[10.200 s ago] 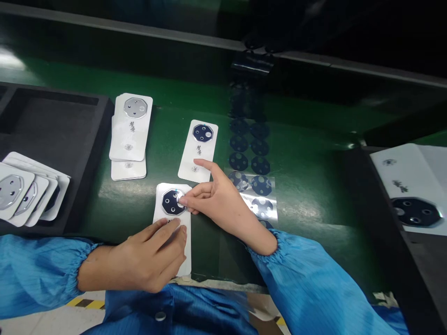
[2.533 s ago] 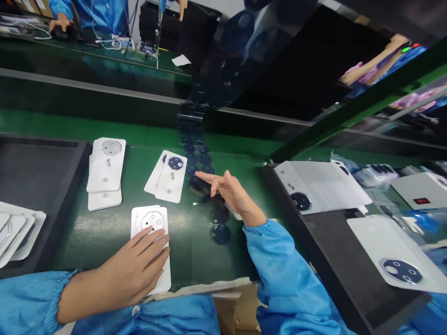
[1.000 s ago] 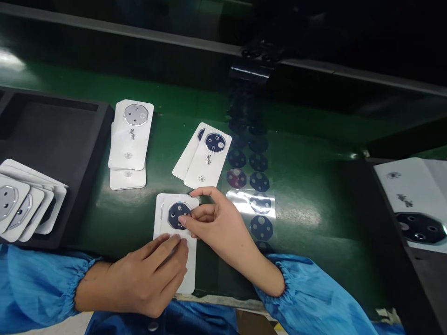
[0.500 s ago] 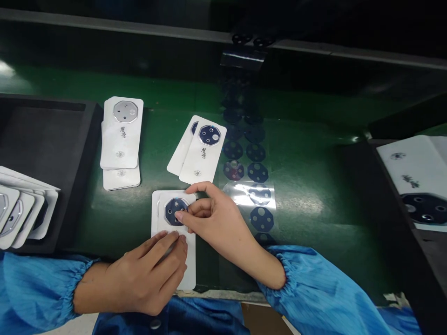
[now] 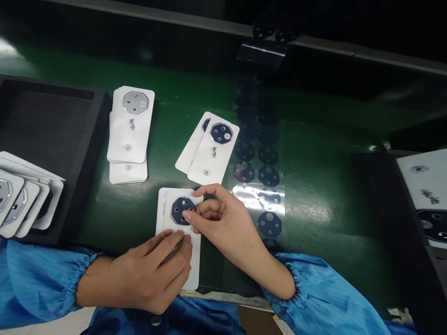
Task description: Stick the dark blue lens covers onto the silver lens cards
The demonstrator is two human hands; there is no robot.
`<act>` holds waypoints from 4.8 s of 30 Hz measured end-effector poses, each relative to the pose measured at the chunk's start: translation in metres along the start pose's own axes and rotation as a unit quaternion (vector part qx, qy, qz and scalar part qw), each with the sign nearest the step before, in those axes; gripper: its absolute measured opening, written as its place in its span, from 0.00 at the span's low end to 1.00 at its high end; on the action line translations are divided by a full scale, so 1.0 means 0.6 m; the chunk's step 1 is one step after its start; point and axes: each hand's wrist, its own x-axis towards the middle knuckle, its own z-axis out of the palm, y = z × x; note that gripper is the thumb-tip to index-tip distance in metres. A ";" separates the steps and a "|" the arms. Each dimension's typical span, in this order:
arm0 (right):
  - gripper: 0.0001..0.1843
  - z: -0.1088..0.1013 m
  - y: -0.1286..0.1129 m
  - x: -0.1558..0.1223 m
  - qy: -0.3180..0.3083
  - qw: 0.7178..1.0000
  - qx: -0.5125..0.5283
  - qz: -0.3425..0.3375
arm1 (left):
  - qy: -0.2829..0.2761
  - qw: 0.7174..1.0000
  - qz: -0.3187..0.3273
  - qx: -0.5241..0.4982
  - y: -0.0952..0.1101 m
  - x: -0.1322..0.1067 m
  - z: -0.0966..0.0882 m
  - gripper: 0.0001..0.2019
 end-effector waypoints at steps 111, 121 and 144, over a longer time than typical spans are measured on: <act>0.26 0.008 0.013 -0.001 0.130 0.773 -0.577 -0.228 | -0.021 1.000 0.006 0.019 0.011 -0.012 0.010 0.13; 0.08 -0.040 -0.003 0.012 -0.001 0.910 -0.338 -0.240 | -0.013 1.000 -0.007 0.021 0.011 -0.016 0.017 0.13; 0.32 -0.245 -0.004 0.078 0.080 0.875 -0.376 -0.296 | -0.109 0.993 0.034 -0.022 -0.004 -0.003 0.010 0.40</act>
